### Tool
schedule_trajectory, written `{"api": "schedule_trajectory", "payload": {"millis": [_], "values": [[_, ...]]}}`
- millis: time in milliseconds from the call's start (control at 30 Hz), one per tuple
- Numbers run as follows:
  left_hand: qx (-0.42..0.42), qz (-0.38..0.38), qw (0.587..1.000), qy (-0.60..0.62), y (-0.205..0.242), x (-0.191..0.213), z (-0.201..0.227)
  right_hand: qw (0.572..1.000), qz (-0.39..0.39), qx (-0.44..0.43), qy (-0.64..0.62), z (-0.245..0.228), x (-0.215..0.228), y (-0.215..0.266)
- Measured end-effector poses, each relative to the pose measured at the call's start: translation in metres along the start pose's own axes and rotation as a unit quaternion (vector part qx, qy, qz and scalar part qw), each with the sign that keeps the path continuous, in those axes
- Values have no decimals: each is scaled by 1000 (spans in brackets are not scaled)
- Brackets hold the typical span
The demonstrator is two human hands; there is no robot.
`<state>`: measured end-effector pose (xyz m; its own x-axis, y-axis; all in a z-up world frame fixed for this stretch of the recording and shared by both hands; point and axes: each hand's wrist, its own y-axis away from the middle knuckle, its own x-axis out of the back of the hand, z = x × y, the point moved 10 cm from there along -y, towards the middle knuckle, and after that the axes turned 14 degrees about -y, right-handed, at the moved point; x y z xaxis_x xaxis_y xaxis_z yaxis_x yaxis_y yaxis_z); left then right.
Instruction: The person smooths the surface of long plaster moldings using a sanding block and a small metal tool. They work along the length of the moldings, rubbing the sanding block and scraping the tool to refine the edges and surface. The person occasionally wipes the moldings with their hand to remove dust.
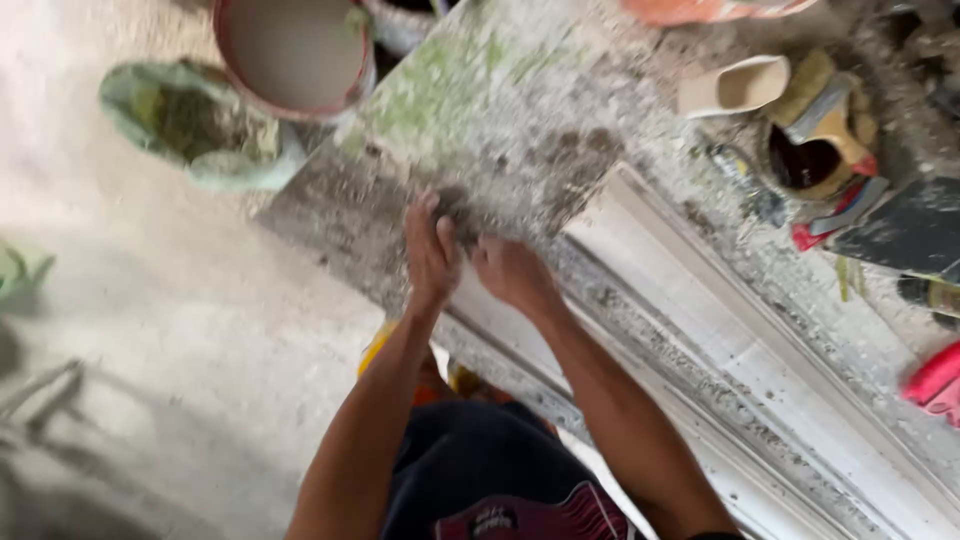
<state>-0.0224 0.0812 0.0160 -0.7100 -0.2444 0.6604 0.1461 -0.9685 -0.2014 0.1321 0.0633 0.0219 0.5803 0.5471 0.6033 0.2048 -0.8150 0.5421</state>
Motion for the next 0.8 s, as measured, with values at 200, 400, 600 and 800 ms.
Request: {"api": "schedule_trajectory", "payload": {"millis": [200, 400, 600, 800], "values": [[-4, 20, 1000, -9, -13, 15, 16, 992, 75, 101, -20, -17, 42, 49], [8, -4, 1000, -19, -15, 4, 11, 995, -23, -95, 0, -34, 22, -7], [11, -10, 1000, -2, -14, 5, 11, 994, -36, -100, -24, -2, 32, 36], [17, -22, 1000, -11, -18, -2, 9, 999, 37, 19, 12, -7, 15, -5]]}}
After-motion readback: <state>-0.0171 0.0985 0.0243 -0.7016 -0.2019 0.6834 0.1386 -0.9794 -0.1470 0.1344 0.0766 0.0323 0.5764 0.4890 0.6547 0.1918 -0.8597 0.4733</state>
